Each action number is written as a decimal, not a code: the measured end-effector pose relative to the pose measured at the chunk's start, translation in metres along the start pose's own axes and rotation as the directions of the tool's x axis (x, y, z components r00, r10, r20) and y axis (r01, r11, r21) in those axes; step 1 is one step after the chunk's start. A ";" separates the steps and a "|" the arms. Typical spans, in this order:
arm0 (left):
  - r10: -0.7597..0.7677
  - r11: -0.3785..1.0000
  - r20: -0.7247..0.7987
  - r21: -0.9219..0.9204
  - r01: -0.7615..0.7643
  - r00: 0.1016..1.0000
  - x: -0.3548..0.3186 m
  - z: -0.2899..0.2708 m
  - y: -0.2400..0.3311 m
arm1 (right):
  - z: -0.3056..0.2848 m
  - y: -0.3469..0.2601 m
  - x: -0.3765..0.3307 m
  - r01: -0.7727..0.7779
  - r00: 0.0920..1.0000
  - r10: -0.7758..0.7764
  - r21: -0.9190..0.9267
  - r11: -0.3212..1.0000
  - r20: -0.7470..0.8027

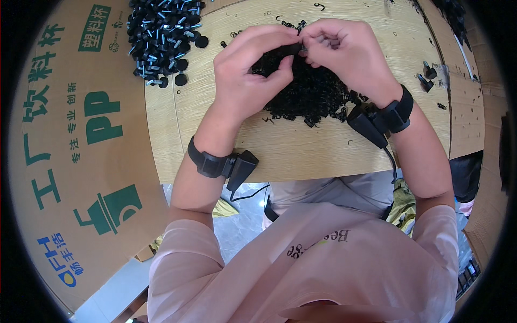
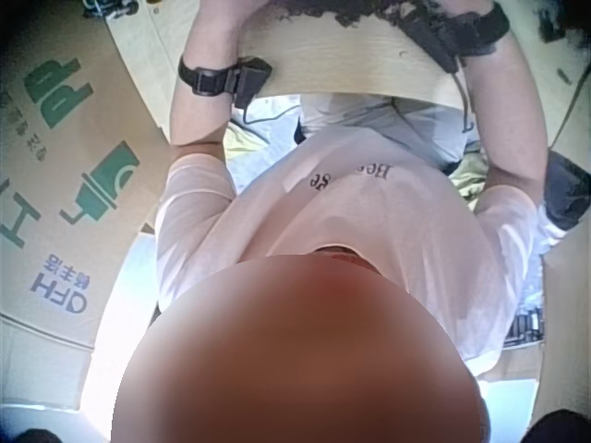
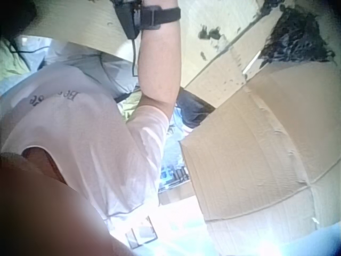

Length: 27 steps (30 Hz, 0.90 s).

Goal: The recorder is assembling small black plastic components by inserting small metal pins or cylinders into them.

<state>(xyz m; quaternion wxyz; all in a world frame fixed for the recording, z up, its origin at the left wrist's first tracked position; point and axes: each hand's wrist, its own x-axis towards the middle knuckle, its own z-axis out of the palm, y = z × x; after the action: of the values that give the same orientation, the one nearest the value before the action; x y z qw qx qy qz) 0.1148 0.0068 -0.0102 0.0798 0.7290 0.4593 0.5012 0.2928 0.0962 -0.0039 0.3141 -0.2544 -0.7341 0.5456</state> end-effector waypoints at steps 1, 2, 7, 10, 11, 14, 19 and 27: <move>-0.031 0.999 -0.005 -0.035 0.031 1.000 -0.001 0.000 0.000 | -0.001 0.001 0.001 0.000 1.000 0.000 0.001 1.000 0.001; -0.061 0.996 -0.010 -0.072 0.060 0.998 -0.001 -0.001 0.000 | -0.003 0.003 0.003 -0.047 0.998 0.041 0.134 0.990 0.043; -0.078 0.991 -0.026 -0.111 0.075 0.997 -0.002 0.000 -0.002 | -0.007 0.002 0.005 -0.106 0.988 0.064 0.318 0.942 0.141; -0.100 0.990 -0.035 -0.105 0.096 0.994 -0.002 -0.001 -0.001 | -0.006 0.004 0.004 -0.053 0.991 0.011 0.304 0.951 0.136; -0.106 0.990 -0.033 -0.098 0.102 0.994 -0.002 -0.001 -0.001 | -0.006 0.005 0.003 -0.048 0.991 0.008 0.300 0.953 0.134; -0.129 0.987 -0.029 -0.103 0.125 0.991 -0.003 -0.002 -0.001 | -0.004 0.005 0.003 -0.058 0.992 0.022 0.287 0.956 0.126; -0.118 0.988 -0.055 -0.103 0.112 0.992 -0.002 -0.001 -0.001 | 0.001 0.001 0.000 -0.072 0.995 0.052 0.241 0.968 0.090; -0.089 0.994 -0.045 0.062 0.092 0.995 -0.001 0.000 0.001 | 0.002 0.004 -0.002 0.028 1.000 -0.028 0.031 0.999 0.013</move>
<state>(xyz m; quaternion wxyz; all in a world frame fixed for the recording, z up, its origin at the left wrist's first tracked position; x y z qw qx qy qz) 0.1157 0.0059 -0.0101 0.0693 0.6989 0.5094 0.4972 0.2922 0.0946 -0.0084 0.3208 -0.2357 -0.7310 0.5542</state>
